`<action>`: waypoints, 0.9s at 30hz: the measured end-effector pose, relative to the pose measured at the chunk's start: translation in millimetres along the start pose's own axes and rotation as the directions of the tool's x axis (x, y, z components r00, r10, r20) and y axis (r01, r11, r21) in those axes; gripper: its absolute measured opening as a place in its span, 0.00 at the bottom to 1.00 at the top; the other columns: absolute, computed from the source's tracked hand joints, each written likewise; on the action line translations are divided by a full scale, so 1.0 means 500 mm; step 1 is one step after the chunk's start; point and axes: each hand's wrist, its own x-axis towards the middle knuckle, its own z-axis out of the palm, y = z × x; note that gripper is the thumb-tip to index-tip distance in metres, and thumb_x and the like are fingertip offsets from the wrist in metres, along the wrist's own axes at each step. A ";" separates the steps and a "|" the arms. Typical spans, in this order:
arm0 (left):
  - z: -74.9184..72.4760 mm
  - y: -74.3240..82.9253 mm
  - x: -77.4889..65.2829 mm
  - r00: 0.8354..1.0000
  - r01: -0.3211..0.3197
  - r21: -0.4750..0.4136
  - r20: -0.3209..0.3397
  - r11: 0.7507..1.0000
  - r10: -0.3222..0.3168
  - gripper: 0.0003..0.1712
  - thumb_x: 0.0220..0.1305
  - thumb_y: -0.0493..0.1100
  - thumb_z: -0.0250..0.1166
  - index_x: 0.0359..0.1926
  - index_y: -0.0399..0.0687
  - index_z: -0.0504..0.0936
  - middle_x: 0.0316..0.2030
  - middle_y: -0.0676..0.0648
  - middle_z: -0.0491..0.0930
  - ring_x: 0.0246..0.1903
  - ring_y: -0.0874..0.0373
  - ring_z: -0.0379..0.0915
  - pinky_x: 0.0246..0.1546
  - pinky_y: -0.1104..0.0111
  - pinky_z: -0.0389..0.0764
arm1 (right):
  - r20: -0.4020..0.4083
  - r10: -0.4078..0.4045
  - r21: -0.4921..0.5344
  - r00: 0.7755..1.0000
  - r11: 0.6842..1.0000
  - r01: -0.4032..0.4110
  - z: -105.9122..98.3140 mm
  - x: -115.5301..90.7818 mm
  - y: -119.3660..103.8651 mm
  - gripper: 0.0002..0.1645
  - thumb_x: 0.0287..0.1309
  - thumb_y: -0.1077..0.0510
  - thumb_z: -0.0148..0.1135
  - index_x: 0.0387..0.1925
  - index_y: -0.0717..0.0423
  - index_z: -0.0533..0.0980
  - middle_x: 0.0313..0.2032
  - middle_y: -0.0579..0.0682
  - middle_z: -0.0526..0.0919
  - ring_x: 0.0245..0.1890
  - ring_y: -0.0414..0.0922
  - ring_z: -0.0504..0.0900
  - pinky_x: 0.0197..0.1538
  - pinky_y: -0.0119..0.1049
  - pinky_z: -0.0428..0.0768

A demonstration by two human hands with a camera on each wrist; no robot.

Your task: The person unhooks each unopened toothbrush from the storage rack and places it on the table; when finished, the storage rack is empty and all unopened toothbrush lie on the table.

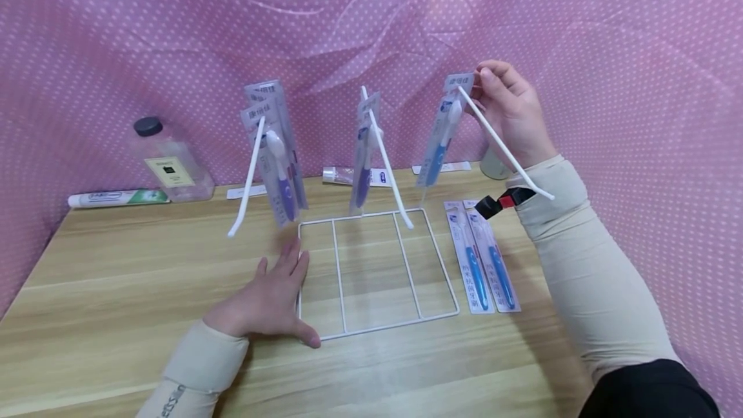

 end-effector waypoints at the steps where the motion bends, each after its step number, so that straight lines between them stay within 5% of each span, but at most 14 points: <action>1: -0.001 0.001 0.000 1.000 0.002 -0.003 0.002 1.000 -0.002 0.92 0.31 0.80 0.81 0.81 0.23 0.48 0.82 0.24 0.31 0.82 0.27 0.35 0.71 0.20 0.42 | 0.003 0.005 -0.004 1.000 1.000 -0.005 0.000 0.000 0.001 0.04 0.72 0.64 0.65 0.45 0.57 0.83 0.38 0.50 0.87 0.39 0.45 0.83 0.43 0.32 0.84; 9: -0.003 0.005 -0.003 1.000 -0.002 -0.020 0.002 1.000 0.002 0.92 0.32 0.79 0.82 0.81 0.23 0.48 0.82 0.25 0.30 0.82 0.27 0.34 0.71 0.20 0.42 | 0.018 0.039 -0.031 0.999 0.999 -0.038 0.004 -0.008 0.006 0.08 0.68 0.63 0.69 0.47 0.55 0.83 0.39 0.48 0.87 0.40 0.43 0.84 0.43 0.33 0.82; 20: -0.001 0.004 0.000 1.000 0.008 -0.010 0.004 1.000 -0.008 0.92 0.31 0.79 0.82 0.81 0.24 0.48 0.82 0.25 0.29 0.83 0.28 0.33 0.72 0.21 0.41 | 0.037 0.025 -0.241 0.999 0.970 -0.016 0.011 -0.034 -0.008 0.14 0.73 0.64 0.63 0.57 0.53 0.81 0.44 0.51 0.83 0.45 0.46 0.84 0.44 0.33 0.88; 27: -0.003 0.003 0.001 1.000 0.015 -0.010 0.004 1.000 -0.015 0.92 0.31 0.79 0.82 0.81 0.24 0.48 0.83 0.26 0.30 0.83 0.28 0.32 0.72 0.21 0.41 | 0.058 -0.025 -0.344 0.998 0.938 0.044 0.009 -0.070 -0.017 0.17 0.74 0.64 0.62 0.61 0.54 0.78 0.41 0.52 0.88 0.35 0.44 0.87 0.37 0.32 0.88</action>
